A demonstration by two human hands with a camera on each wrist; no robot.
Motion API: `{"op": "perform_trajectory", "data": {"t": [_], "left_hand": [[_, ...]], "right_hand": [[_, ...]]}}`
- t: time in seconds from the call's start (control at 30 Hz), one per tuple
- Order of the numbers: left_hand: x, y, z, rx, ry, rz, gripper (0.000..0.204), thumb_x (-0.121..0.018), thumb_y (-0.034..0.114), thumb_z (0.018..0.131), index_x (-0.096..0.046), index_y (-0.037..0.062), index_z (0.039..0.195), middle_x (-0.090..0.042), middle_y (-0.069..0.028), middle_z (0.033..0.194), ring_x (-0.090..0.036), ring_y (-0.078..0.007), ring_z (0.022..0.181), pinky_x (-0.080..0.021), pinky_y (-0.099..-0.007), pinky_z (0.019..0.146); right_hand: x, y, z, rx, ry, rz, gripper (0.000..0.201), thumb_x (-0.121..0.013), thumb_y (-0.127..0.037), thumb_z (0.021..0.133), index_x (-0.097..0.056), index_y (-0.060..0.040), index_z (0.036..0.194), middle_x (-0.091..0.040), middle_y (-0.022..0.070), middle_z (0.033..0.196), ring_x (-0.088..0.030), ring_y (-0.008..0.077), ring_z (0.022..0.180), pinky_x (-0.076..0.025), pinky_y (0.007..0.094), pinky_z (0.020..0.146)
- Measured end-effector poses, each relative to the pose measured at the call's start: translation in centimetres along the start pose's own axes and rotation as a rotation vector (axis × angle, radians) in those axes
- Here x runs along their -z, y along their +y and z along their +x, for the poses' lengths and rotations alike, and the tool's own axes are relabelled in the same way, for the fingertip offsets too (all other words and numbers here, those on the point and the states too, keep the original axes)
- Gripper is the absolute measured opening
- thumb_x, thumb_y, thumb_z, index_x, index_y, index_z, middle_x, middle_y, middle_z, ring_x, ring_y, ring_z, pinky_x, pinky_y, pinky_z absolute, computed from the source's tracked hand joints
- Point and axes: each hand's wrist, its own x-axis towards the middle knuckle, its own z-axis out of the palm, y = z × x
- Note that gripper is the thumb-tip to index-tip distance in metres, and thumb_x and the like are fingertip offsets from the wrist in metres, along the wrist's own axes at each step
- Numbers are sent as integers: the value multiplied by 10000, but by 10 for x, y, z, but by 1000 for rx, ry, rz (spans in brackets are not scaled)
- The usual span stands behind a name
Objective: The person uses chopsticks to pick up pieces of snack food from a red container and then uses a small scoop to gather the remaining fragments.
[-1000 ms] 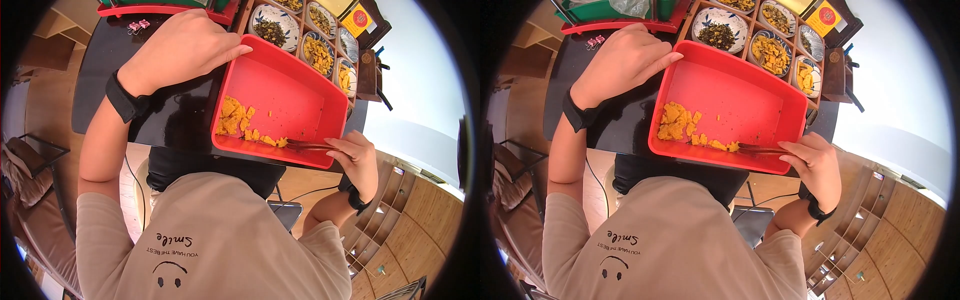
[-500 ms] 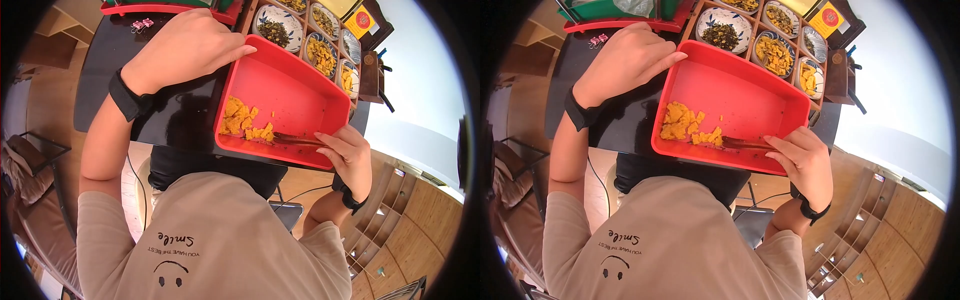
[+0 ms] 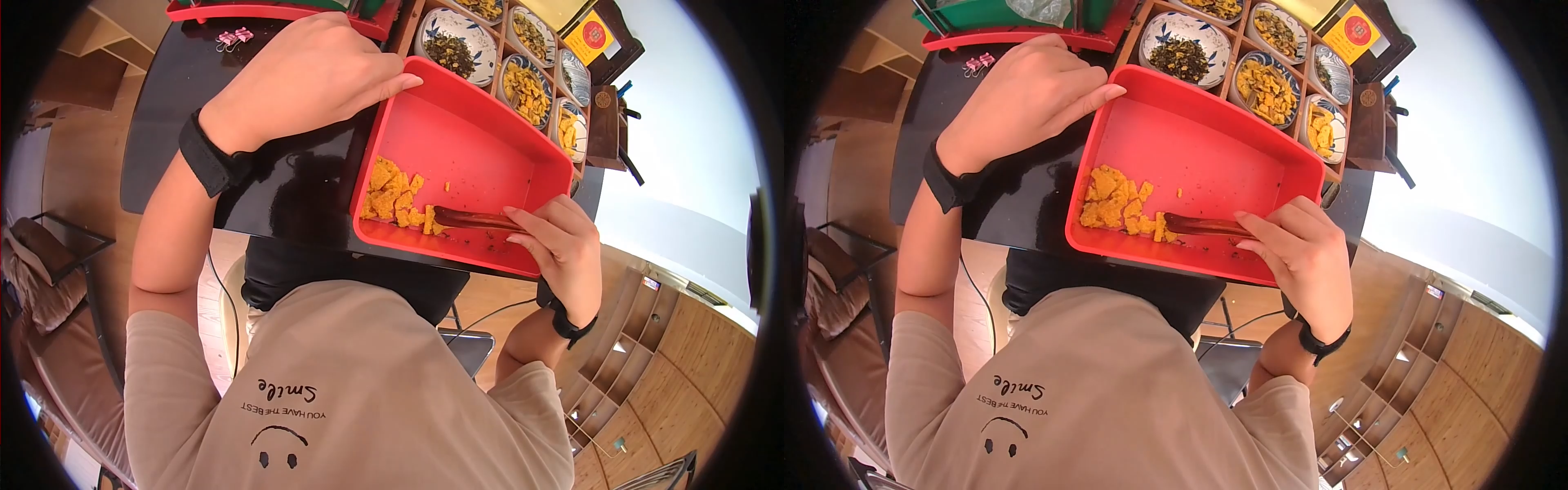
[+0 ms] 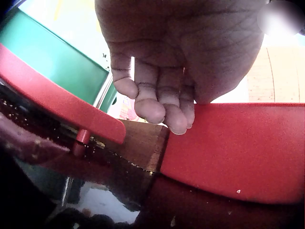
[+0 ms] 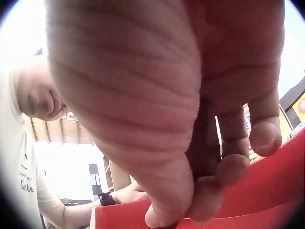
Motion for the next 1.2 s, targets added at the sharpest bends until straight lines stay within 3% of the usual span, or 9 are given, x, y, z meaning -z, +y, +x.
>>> {"op": "perform_trajectory", "data": {"t": [0.6, 0.8, 1.0, 1.2], "left_hand": [[0, 0, 0, 15, -34, 4, 329, -665, 287, 1001, -664, 54, 769, -617, -123, 674, -589, -325, 683, -497, -415, 734], [1, 1, -1, 34, -45, -8, 326, -672, 285, 995, -664, 56, 762, -615, -124, 673, -590, -326, 683, -497, -418, 731], [0, 1, -1, 38, -22, -13, 332, -677, 289, 990, -657, 59, 752, -618, -122, 675, -594, -325, 687, -497, -423, 730], [0, 1, -1, 38, -31, -5, 336, -675, 296, 991, -658, 61, 753, -618, -123, 674, -599, -325, 691, -500, -425, 727]], "right_hand": [[-1, -9, 11, 129, 0, -29, 355, -851, -133, 684, -778, -68, 1025, -622, 29, 766, -584, 228, 732, -494, 363, 629], [1, -15, 17, 167, -14, -26, 409, -849, -110, 650, -767, -25, 1042, -585, 69, 757, -556, 257, 730, -478, 375, 651], [-3, -18, 22, 163, -57, -81, 361, -848, -80, 679, -745, -4, 1016, -600, 79, 767, -566, 273, 733, -478, 393, 642], [-4, -17, 21, 185, -47, -115, 229, -824, -153, 751, -705, -38, 908, -570, 57, 726, -561, 248, 686, -482, 380, 583]]}}
